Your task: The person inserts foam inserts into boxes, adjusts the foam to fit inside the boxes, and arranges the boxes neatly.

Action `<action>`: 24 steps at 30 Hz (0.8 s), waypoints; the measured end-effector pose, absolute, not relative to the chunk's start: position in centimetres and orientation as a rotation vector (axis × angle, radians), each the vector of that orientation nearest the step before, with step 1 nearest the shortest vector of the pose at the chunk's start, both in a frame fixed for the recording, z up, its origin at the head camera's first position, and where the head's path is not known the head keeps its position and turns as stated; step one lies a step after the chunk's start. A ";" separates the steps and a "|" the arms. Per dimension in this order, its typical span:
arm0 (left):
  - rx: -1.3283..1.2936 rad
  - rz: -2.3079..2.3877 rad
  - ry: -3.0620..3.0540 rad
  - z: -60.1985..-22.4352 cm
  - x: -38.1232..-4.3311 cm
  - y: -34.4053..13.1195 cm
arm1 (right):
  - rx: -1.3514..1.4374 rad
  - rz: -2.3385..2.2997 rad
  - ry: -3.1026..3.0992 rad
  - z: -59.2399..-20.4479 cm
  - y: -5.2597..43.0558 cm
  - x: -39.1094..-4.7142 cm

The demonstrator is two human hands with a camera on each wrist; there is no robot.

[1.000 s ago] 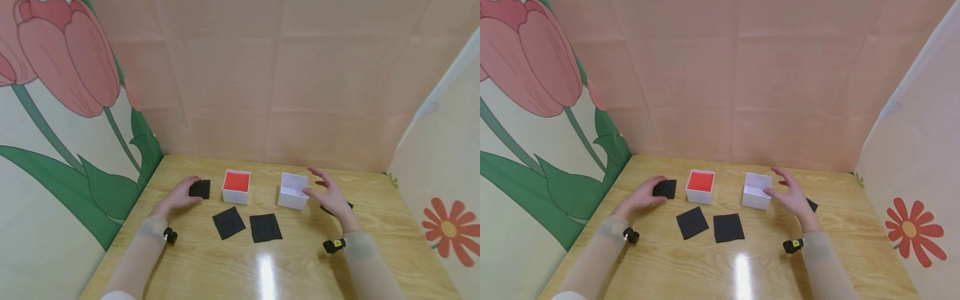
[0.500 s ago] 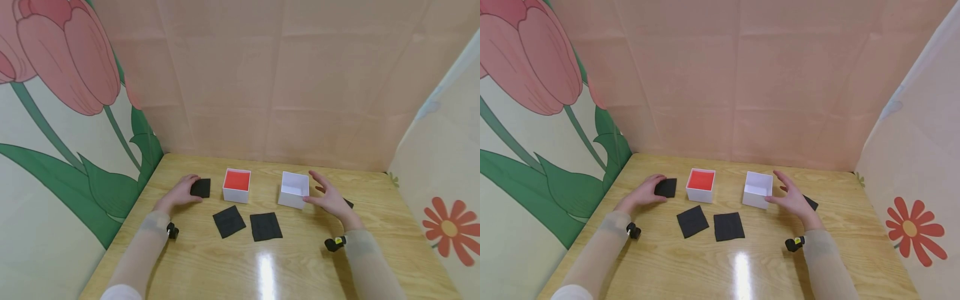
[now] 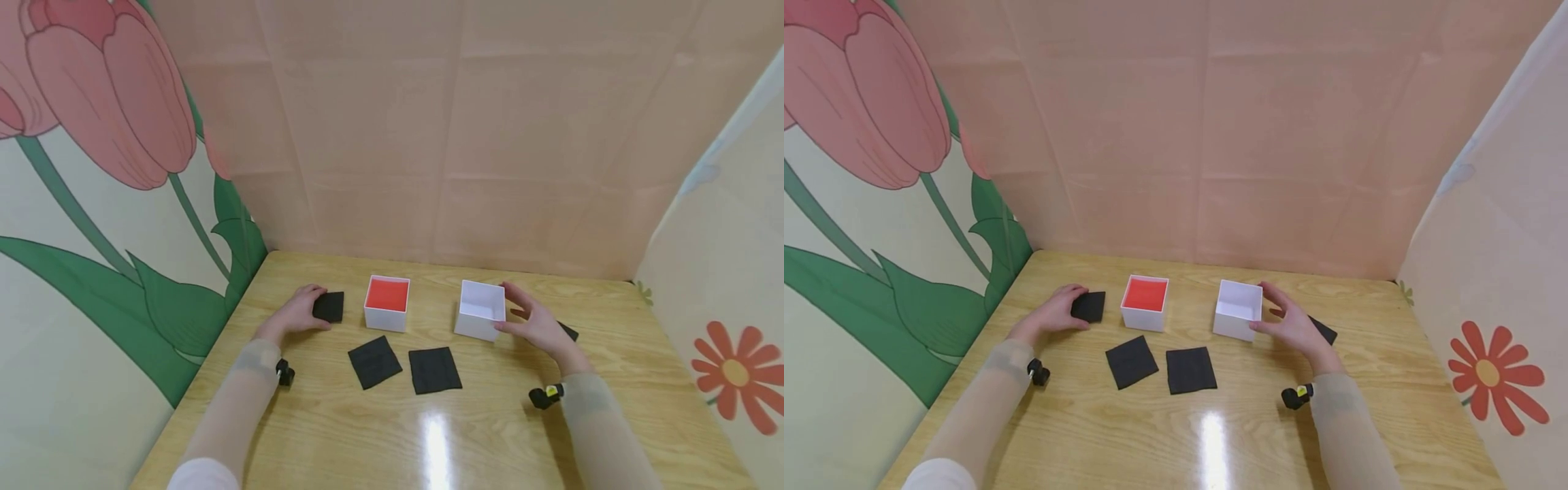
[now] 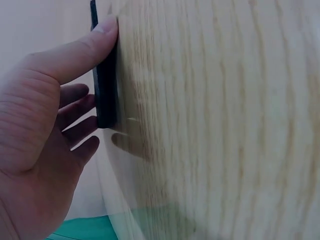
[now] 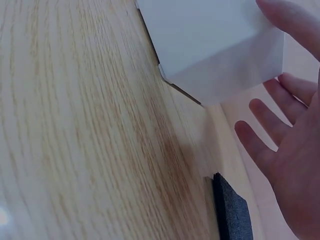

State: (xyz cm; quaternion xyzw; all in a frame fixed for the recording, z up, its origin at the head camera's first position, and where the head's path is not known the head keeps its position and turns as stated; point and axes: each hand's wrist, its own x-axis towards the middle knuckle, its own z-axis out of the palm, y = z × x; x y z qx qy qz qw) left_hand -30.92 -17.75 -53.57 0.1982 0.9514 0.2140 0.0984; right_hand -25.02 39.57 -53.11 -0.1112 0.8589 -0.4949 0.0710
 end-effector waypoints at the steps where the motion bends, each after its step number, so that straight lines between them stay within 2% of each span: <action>1: 0.581 0.630 2.813 -53.5 -31.0 -17.7 | -0.331 -1.495 2.574 -53.1 39.6 -25.0; 24: 0.552 0.647 2.795 -53.3 -32.2 -17.4 | -0.279 -1.560 2.488 -54.0 40.1 -25.5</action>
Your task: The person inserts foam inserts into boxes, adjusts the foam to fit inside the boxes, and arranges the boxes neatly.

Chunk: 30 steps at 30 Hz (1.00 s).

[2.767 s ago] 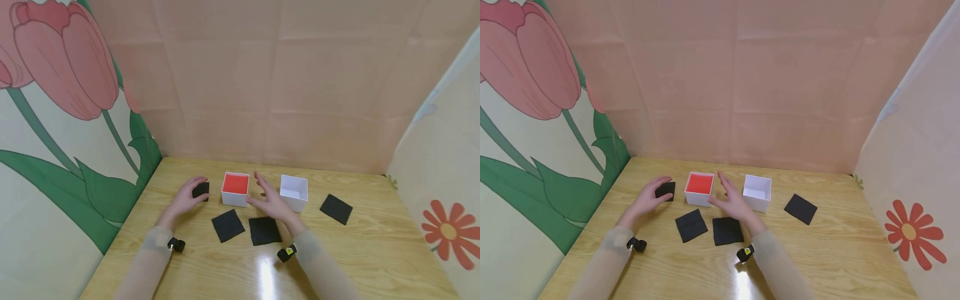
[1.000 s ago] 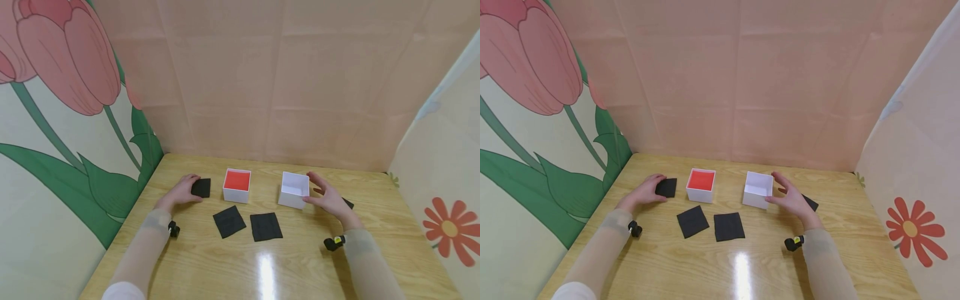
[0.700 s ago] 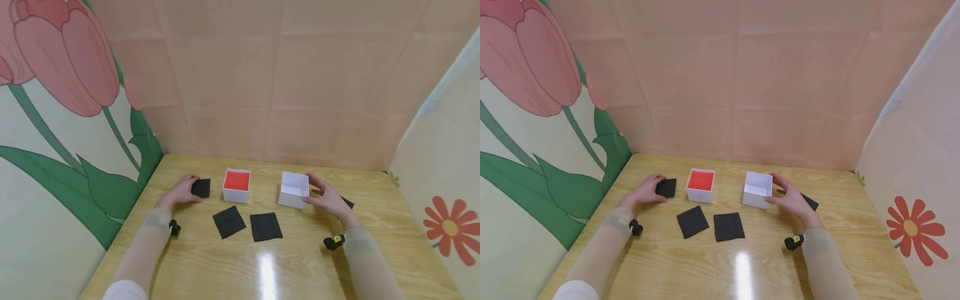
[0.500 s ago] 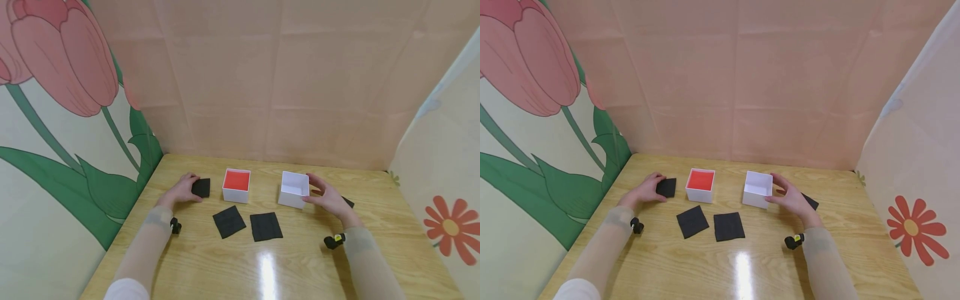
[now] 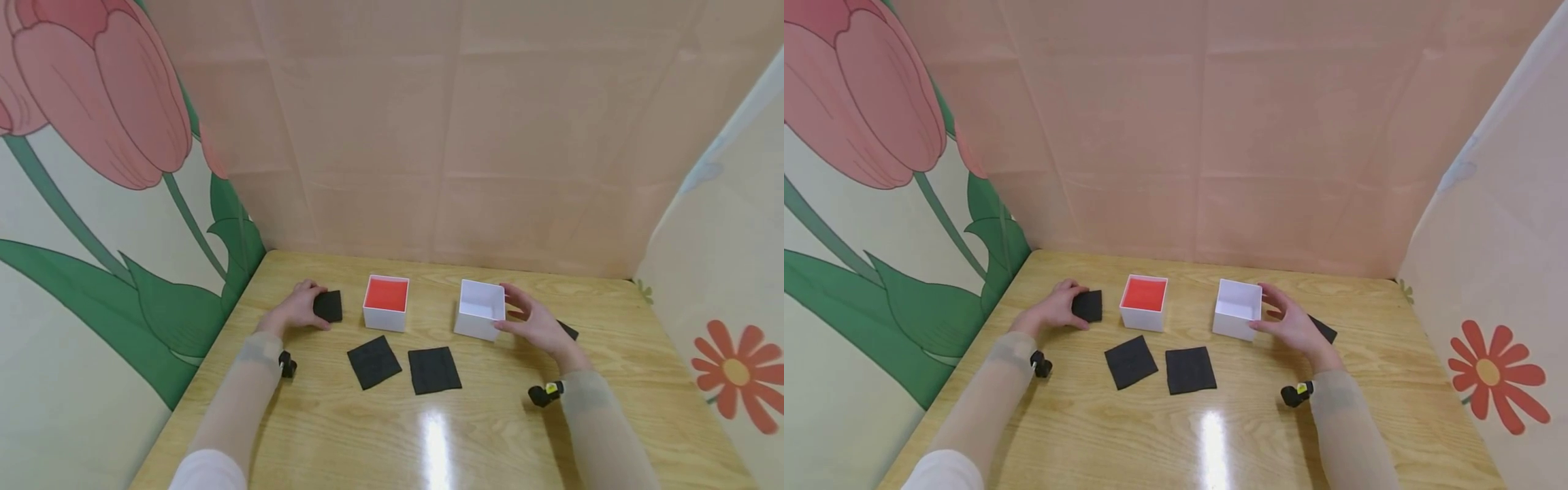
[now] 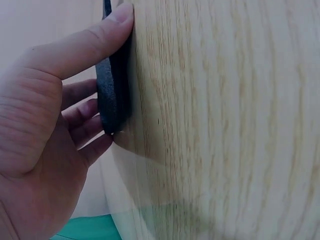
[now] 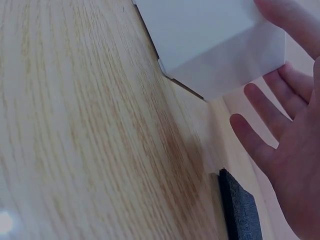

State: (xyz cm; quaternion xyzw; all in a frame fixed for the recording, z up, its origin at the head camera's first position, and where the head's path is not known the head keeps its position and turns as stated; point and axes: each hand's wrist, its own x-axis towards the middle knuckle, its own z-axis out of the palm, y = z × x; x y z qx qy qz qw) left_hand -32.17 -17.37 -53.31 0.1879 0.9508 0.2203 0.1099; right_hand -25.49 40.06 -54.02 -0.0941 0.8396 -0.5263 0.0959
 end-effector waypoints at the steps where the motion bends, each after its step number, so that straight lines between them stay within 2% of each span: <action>1: 0.551 0.656 2.794 -53.4 -32.2 -17.5 | -0.275 -1.558 2.488 -54.0 40.0 -25.5; 16: 0.575 0.729 2.824 -53.2 -31.6 -18.0 | -0.247 -1.542 2.490 -54.1 40.1 -25.5; 30: 0.559 0.968 2.867 -51.5 -30.7 -17.4 | -0.258 -1.576 2.455 -54.1 40.3 -25.4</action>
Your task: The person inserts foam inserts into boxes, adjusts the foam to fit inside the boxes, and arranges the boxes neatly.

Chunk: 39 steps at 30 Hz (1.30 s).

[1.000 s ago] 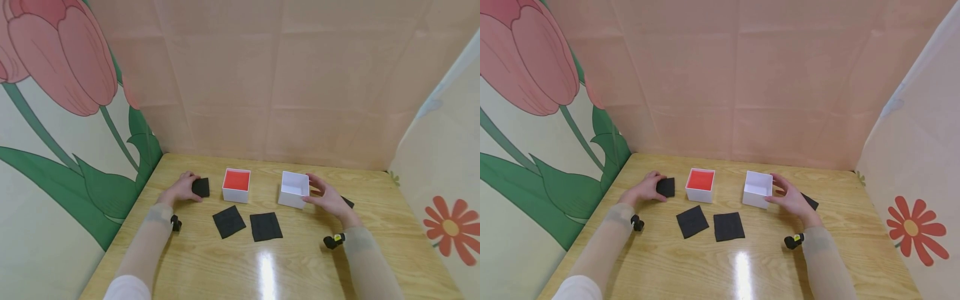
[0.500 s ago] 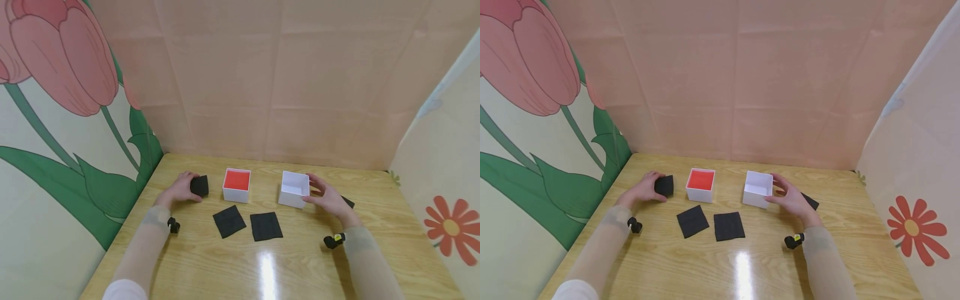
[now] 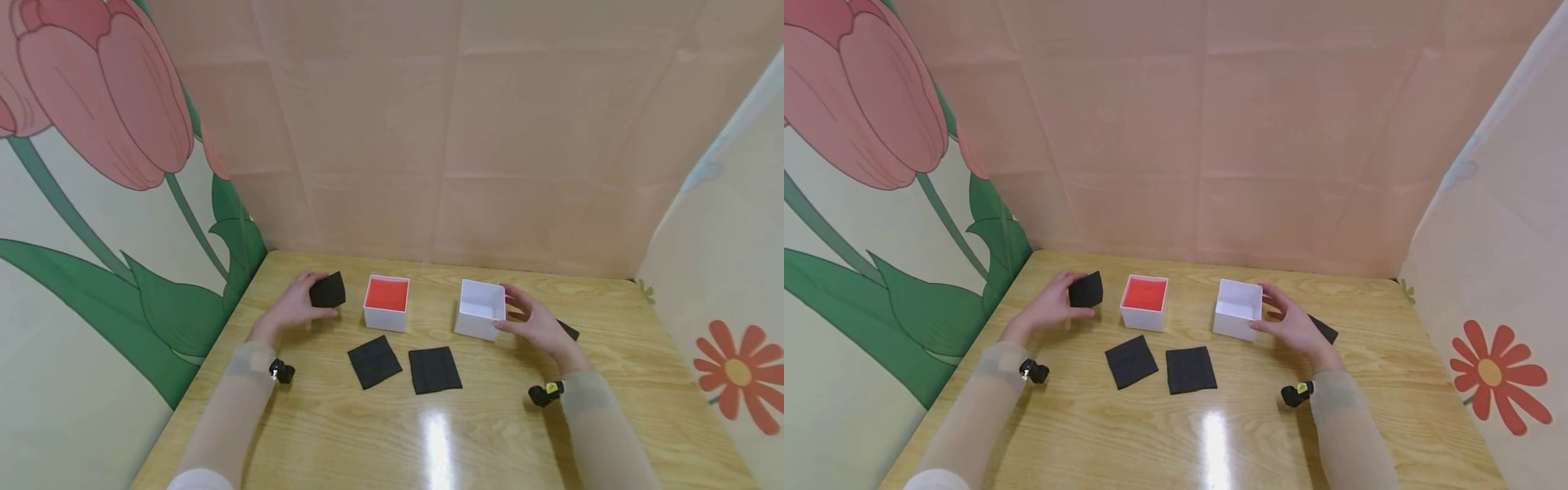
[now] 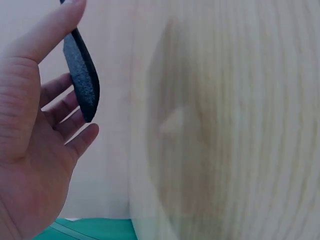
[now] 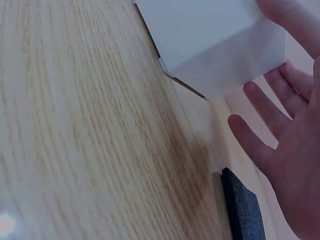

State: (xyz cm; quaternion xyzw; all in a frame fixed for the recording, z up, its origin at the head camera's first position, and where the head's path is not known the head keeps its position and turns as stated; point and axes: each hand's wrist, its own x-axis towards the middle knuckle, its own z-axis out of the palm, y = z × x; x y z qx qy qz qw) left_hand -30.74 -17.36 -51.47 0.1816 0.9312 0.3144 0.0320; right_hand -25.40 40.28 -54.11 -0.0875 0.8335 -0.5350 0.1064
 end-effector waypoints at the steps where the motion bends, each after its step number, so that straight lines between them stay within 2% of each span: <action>1: 0.571 0.982 2.869 -51.2 -30.7 -17.2 | -0.256 -1.574 2.454 -54.1 40.3 -25.4; 20: 0.837 1.072 2.872 -46.7 -29.4 -11.9 | -0.269 -1.537 2.481 -53.9 39.8 -25.5; 39: 1.174 1.097 2.696 -45.4 -29.0 -1.5 | -0.295 -1.599 2.428 -54.1 39.6 -25.5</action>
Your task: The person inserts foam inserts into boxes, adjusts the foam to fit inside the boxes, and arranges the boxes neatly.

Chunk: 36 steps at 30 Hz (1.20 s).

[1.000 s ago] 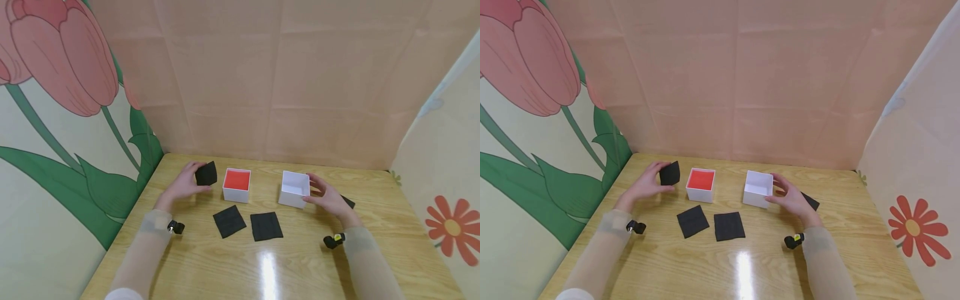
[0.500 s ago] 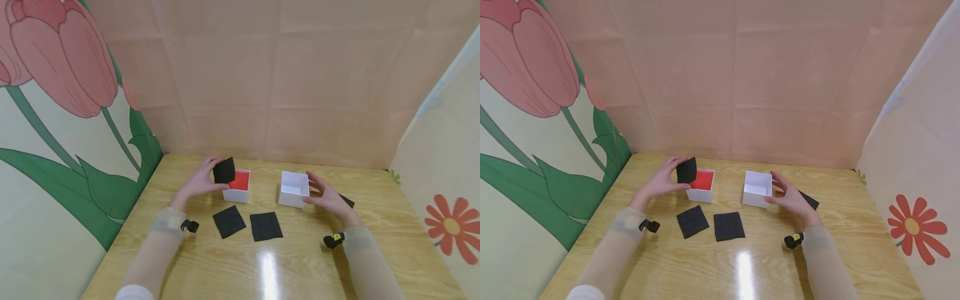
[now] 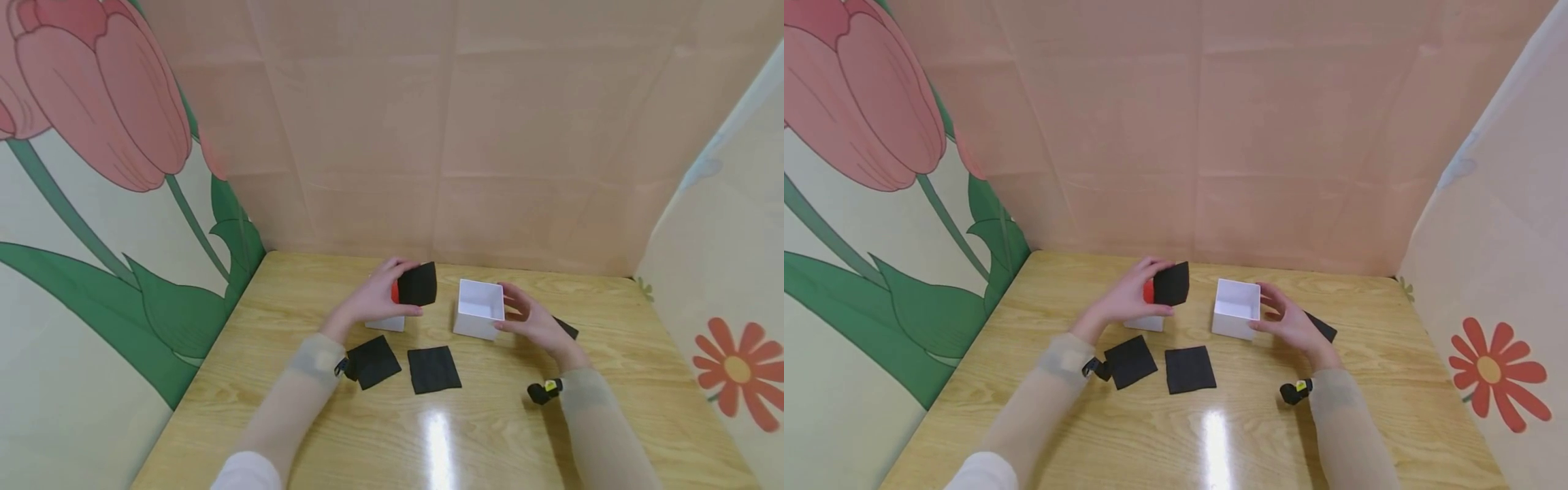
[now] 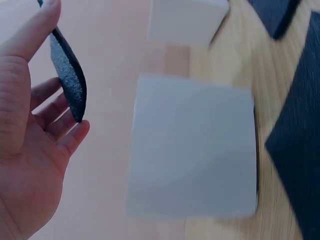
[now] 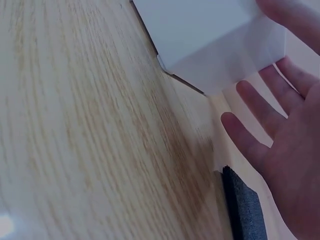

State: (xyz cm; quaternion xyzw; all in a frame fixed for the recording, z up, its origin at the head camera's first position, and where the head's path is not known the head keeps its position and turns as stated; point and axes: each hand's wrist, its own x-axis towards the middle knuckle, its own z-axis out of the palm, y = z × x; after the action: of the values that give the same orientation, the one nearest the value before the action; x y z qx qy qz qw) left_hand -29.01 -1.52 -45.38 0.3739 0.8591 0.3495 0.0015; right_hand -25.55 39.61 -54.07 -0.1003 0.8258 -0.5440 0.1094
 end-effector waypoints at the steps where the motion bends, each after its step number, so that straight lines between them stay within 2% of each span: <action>1: 1.189 1.084 2.691 -45.4 -29.0 -0.9 | -0.296 -1.602 2.425 -54.0 39.6 -25.6; 17: 1.246 0.940 2.699 -46.7 -29.9 4.5 | -0.314 -1.624 2.409 -54.0 39.8 -25.7; 36: 1.167 0.769 2.759 -47.0 -30.1 10.4 | -0.326 -1.616 2.404 -54.7 40.1 -26.0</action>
State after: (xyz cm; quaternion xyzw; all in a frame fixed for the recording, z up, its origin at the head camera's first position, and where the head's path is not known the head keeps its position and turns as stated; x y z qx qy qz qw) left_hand -30.07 10.36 -47.02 0.3773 0.8918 0.2485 0.0242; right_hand -26.00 40.11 -54.75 -0.1111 0.8195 -0.5507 0.1132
